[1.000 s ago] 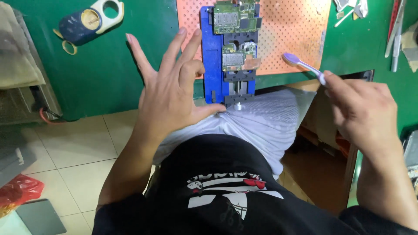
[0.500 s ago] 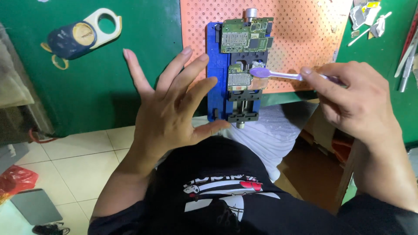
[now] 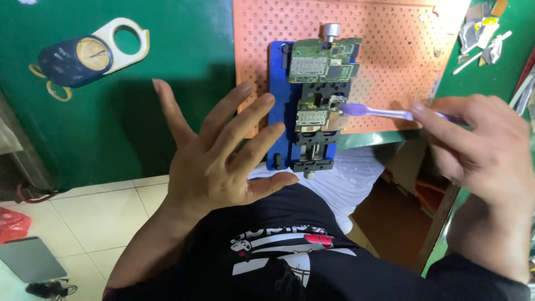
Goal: Technician performs a final inspection and cleaning of a mobile phone motherboard using a brush and cloth.
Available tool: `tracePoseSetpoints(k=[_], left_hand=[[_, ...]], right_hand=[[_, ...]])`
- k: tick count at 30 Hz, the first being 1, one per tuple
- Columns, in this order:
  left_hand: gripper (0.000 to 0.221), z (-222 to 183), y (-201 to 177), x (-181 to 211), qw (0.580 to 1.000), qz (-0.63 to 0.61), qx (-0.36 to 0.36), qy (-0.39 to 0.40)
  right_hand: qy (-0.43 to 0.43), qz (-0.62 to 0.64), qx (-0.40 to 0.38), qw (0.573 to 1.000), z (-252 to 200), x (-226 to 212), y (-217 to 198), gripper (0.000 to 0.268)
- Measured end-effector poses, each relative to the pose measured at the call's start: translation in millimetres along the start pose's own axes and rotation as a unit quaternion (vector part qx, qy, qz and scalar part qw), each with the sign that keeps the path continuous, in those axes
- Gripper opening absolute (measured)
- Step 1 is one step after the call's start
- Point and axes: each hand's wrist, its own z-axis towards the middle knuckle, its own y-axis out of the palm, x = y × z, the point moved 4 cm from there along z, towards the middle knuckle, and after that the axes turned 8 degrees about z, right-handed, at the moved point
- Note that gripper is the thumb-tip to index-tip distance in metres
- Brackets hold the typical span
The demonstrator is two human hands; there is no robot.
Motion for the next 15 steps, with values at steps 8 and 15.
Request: tracePoseSetpoints(k=[8, 15], left_hand=[[0.069, -4.7, 5.7, -2.3, 1.000, 0.025, -0.013, 0.011], [0.077, -5.2, 6.9, -4.6, 1.000, 0.016, -0.011, 0.018]], right_hand=[[-0.019, 0.004, -0.009, 1.000, 9.2, -0.8, 3.3, 0.035], [-0.029, 0.040, 0.041, 0.998, 11.1, -0.2, 6.5, 0.017]])
